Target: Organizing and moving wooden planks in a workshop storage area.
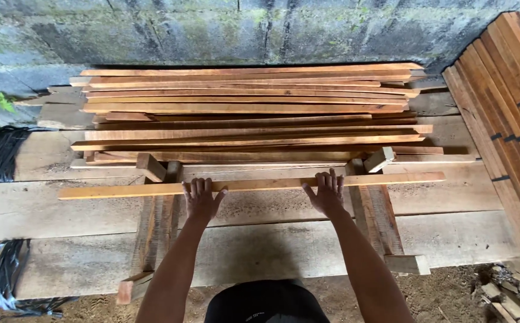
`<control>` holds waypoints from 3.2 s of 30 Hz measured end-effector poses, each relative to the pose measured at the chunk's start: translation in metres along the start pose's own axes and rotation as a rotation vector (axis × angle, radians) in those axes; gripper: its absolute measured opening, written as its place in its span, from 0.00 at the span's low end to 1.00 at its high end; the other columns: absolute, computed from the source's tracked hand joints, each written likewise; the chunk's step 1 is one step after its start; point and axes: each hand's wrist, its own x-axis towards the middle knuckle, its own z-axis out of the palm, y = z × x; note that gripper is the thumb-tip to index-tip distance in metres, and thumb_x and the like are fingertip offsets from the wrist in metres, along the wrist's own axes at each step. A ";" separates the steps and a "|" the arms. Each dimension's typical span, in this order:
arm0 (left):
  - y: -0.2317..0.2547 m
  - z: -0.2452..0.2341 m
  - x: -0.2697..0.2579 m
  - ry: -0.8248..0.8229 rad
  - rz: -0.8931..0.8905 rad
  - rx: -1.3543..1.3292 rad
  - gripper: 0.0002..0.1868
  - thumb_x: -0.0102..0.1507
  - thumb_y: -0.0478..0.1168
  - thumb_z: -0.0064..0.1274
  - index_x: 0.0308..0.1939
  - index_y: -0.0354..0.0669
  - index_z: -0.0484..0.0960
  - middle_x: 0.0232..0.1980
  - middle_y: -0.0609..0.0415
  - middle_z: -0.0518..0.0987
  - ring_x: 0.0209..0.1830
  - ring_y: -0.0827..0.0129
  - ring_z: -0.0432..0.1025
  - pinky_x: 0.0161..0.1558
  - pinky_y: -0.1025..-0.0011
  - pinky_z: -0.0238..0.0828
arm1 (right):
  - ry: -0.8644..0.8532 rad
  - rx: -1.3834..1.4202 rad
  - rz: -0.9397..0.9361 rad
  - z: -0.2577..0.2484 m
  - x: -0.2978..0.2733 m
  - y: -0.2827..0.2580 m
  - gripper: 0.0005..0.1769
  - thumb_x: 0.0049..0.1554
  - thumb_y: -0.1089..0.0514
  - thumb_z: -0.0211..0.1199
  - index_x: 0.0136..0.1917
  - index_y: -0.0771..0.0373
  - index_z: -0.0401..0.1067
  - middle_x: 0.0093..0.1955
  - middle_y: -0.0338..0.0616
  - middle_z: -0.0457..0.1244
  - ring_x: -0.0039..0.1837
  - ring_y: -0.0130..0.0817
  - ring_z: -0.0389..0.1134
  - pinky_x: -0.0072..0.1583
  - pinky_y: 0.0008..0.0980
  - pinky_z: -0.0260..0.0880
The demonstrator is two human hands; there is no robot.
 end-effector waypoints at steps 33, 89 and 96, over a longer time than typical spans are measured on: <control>-0.019 -0.003 -0.003 0.110 0.087 0.023 0.27 0.71 0.66 0.38 0.67 0.60 0.62 0.65 0.59 0.64 0.78 0.64 0.52 0.78 0.40 0.38 | 0.073 -0.043 -0.032 0.014 0.000 -0.009 0.40 0.62 0.20 0.46 0.74 0.46 0.53 0.77 0.48 0.47 0.87 0.54 0.32 0.82 0.61 0.30; -0.007 -0.006 -0.008 0.018 0.077 0.012 0.33 0.75 0.59 0.22 0.83 0.58 0.43 0.85 0.47 0.45 0.86 0.55 0.36 0.80 0.43 0.29 | 0.039 0.017 -0.034 0.009 0.009 -0.004 0.36 0.66 0.25 0.41 0.77 0.44 0.56 0.78 0.50 0.49 0.87 0.54 0.34 0.81 0.62 0.36; -0.010 0.001 0.000 0.027 0.075 -0.013 0.34 0.75 0.59 0.24 0.84 0.61 0.41 0.85 0.47 0.42 0.86 0.54 0.35 0.80 0.42 0.30 | 0.107 -0.007 -0.081 0.021 0.015 0.002 0.33 0.66 0.27 0.45 0.75 0.44 0.55 0.78 0.51 0.47 0.86 0.59 0.32 0.80 0.66 0.38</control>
